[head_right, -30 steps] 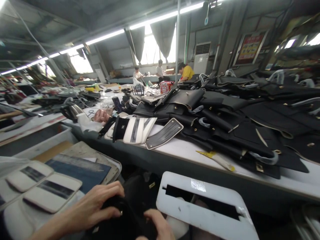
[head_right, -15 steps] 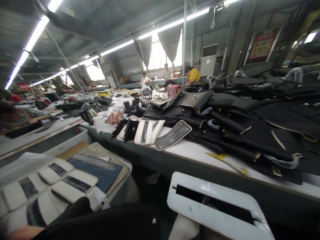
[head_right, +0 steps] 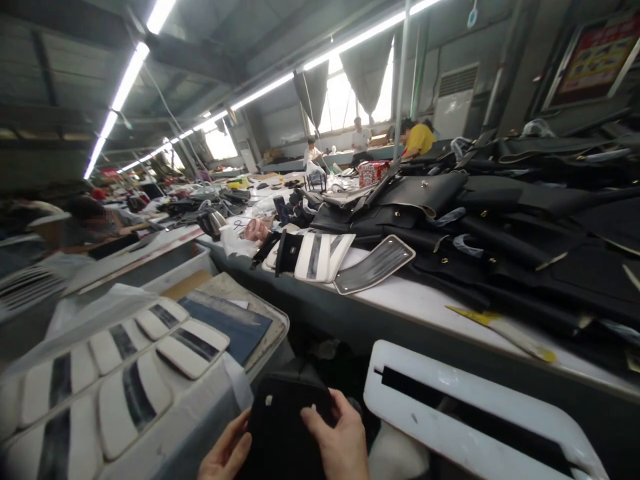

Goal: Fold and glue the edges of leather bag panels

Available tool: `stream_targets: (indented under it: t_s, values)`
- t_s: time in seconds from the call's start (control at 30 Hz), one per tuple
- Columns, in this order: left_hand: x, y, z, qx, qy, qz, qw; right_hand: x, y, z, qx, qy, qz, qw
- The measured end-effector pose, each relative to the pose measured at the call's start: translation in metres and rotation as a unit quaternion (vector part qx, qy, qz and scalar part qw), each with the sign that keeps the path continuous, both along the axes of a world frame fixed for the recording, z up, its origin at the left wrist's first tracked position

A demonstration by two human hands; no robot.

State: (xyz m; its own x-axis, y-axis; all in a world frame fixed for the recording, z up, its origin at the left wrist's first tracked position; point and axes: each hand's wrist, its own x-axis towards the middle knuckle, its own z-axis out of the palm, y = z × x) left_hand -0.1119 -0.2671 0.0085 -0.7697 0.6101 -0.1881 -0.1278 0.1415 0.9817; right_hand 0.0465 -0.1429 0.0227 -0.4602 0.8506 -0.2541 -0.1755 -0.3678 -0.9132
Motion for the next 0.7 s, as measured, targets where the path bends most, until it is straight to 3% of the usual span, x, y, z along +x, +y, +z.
stream_targets:
  t_s: [0.1, 0.2, 0.4, 0.7]
  values:
    - [-0.01, 0.005, -0.007, -0.023, -0.006, -0.067, 0.997, 0.0, -0.012, -0.012, -0.045, 0.056, -0.063, 0.995]
    - [-0.014, 0.01, -0.002, -0.046, 0.04, -0.067, 0.996, -0.004, -0.017, -0.015, -0.067, 0.083, -0.077, 0.991]
    - [-0.003, 0.03, 0.011, -0.048, 0.07, -0.071, 0.994, -0.008, -0.002, -0.001, -0.015, 0.035, -0.073, 0.997]
    - [0.004, 0.055, 0.053, -0.005, 0.193, -0.107, 0.975, -0.003, 0.014, 0.022, 0.004, -0.032, -0.1, 0.994]
